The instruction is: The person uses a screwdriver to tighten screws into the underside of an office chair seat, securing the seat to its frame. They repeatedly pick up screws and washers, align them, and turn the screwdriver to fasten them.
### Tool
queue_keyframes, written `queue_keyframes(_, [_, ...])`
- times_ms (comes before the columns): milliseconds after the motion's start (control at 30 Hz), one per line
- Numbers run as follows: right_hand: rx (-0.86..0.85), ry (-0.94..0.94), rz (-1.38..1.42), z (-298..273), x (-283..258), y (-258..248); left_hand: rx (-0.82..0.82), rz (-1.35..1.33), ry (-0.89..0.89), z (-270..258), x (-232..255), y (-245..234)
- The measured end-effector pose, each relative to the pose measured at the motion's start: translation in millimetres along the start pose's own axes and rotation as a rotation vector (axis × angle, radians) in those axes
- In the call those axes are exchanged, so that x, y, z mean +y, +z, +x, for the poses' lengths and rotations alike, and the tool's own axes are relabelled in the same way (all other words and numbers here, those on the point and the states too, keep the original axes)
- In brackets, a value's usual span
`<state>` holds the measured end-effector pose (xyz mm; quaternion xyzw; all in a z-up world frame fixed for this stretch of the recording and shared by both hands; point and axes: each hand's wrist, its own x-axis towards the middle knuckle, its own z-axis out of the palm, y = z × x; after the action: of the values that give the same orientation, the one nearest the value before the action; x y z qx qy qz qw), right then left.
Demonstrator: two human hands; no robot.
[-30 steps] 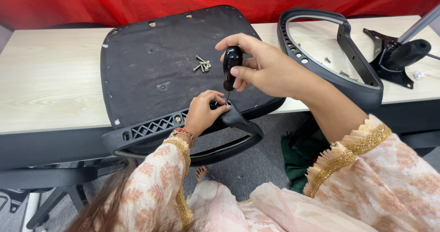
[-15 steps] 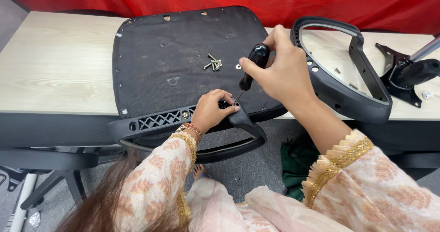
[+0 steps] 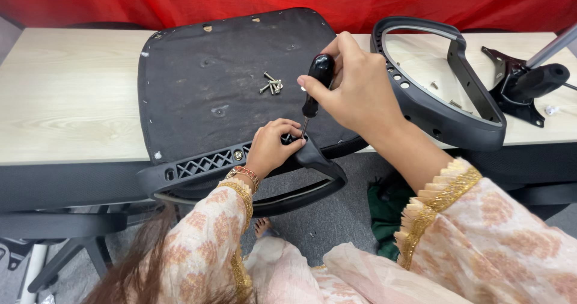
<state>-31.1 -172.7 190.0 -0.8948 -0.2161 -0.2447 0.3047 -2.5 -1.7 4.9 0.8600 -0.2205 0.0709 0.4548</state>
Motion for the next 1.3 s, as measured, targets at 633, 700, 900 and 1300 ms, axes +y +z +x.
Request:
queue_keyframes(633, [-0.054,-0.084,0.142,-3,-14,8,0.025,-0.032,-0.032,-3,5,-3])
queue_keyframes(700, [-0.001,-0.05,0.13,-6,-16,15,0.019,-0.033,-0.031,-3,5,-3])
queue_keyframes(900, [0.13,-0.078,0.076,-2,-16,17,0.003,0.003,-0.024,-3,2,-1])
queue_keyframes(1300, [-0.274,0.116,0.178,2,-15,-3,-0.028,0.04,-0.009,-3,2,-3])
